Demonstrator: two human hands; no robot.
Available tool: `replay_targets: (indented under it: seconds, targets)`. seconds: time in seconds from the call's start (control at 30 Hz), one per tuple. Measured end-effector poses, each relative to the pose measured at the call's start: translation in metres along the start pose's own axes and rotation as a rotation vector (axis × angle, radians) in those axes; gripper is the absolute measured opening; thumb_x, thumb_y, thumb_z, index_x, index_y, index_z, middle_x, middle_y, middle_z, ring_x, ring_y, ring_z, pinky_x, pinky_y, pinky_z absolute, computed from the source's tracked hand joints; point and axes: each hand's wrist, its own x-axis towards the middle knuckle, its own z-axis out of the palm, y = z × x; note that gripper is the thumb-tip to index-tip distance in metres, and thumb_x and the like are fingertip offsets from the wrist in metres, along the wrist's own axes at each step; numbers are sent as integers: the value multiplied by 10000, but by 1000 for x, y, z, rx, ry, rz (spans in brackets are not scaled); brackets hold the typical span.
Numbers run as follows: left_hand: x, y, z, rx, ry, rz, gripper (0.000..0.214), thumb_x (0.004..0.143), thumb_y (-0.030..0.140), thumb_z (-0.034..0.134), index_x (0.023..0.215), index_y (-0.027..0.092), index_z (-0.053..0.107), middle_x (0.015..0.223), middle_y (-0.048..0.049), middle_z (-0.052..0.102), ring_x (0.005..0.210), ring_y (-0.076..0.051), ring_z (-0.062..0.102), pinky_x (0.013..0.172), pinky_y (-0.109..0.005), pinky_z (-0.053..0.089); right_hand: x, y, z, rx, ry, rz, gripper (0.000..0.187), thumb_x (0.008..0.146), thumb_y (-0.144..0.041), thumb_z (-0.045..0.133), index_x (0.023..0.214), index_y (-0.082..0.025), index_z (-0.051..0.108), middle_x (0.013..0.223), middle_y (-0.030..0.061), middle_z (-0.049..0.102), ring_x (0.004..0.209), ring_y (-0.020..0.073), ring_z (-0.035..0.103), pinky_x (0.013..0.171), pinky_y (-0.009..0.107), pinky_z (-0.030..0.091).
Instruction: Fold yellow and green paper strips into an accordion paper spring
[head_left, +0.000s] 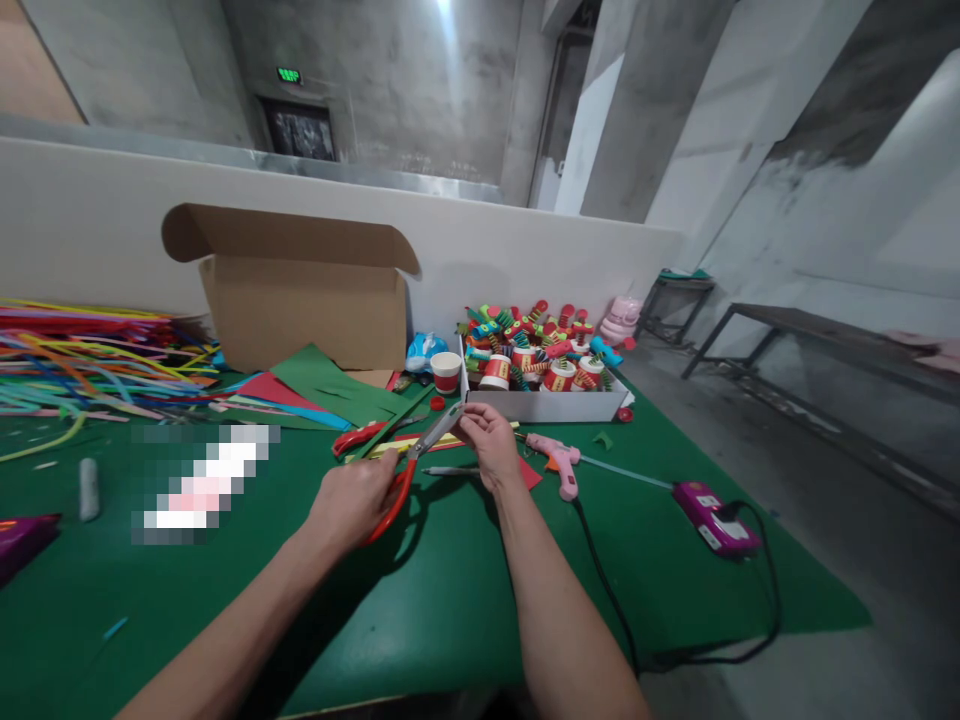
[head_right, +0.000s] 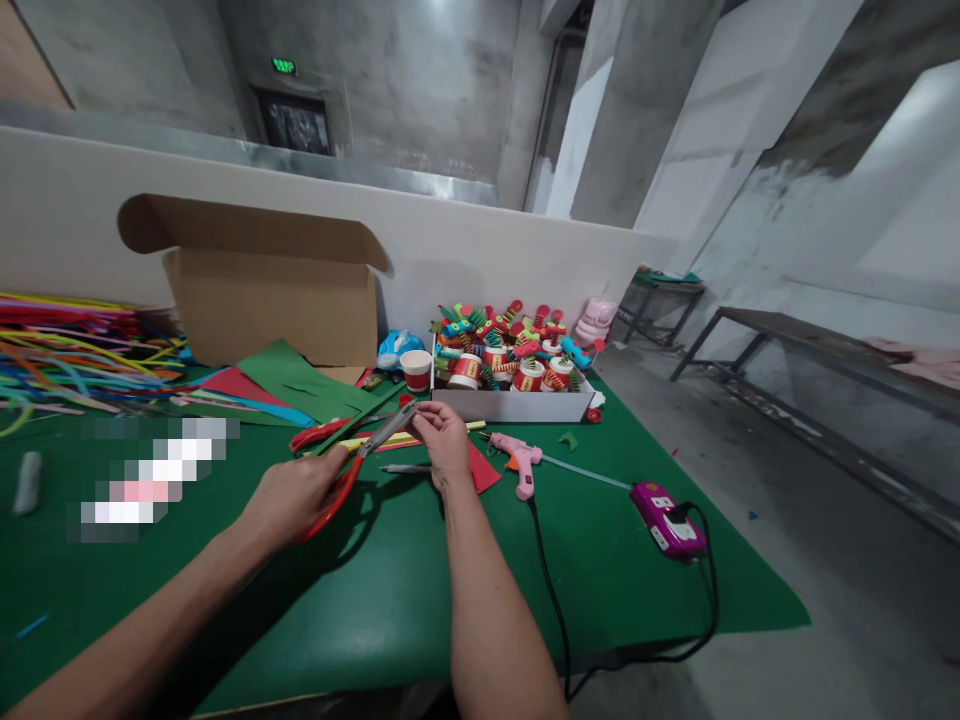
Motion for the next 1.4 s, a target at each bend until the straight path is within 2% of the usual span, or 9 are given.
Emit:
replay_targets:
  seconds: [0.17, 0.47, 0.7, 0.8, 0.93, 1.1, 1.23, 1.4]
  targets:
    - [1, 0, 0, 33, -13, 16, 350, 860, 291, 276, 1070, 146, 515, 841, -149, 654, 773, -268, 630, 621, -314, 445, 0, 0, 0, 11, 3, 8, 257, 581, -284, 745, 782, -190, 614, 723, -6, 675, 707, 138, 643, 796, 328, 522]
    - [1, -3, 1, -2, -14, 0, 312, 853, 305, 324, 1064, 172, 511, 838, -126, 659, 786, -265, 632, 639, -309, 436, 2, 2, -3, -8, 3, 0, 263, 583, -298, 743, 788, -195, 615, 718, -7, 673, 707, 141, 643, 788, 329, 523]
    - [1, -12, -1, -107, 33, -78, 225, 857, 323, 339, 993, 209, 476, 818, -73, 649, 768, -237, 628, 594, -272, 391, 1, -2, -1, 35, -10, 18, 295, 593, -263, 738, 867, -200, 649, 714, -17, 671, 656, 110, 627, 762, 292, 520]
    - [4, -13, -5, -165, 44, -71, 235, 866, 320, 324, 1011, 197, 462, 828, -74, 647, 764, -238, 624, 591, -278, 389, -1, -4, 1, 61, -19, 52, 277, 580, -256, 746, 831, -190, 649, 700, -19, 669, 654, 113, 639, 769, 293, 523]
    - [9, -10, -7, -128, 54, -65, 285, 870, 297, 300, 1074, 168, 452, 927, -116, 644, 827, -258, 620, 610, -299, 412, 1, -4, -1, 124, 44, 62, 273, 549, -256, 772, 769, -193, 623, 707, -19, 670, 655, 125, 650, 744, 295, 535]
    - [7, -2, -2, -61, -10, 4, 304, 883, 279, 266, 1059, 135, 467, 954, -152, 636, 855, -281, 617, 636, -329, 436, 6, -4, -7, 193, 131, 61, 292, 529, -246, 792, 757, -195, 617, 693, -19, 674, 659, 118, 648, 752, 274, 532]
    - [3, -1, 1, -26, -40, 41, 298, 884, 249, 267, 1056, 127, 478, 946, -166, 634, 850, -274, 620, 675, -349, 450, 5, -5, -5, 112, 95, 0, 309, 530, -253, 792, 777, -183, 621, 705, -18, 669, 660, 115, 639, 786, 294, 525]
    - [0, -3, -1, 46, -11, 57, 294, 874, 221, 286, 1062, 107, 482, 932, -169, 637, 856, -277, 619, 707, -369, 463, 2, -6, -3, -10, 39, -47, 308, 566, -273, 769, 822, -191, 618, 744, -14, 671, 718, 123, 637, 792, 302, 516]
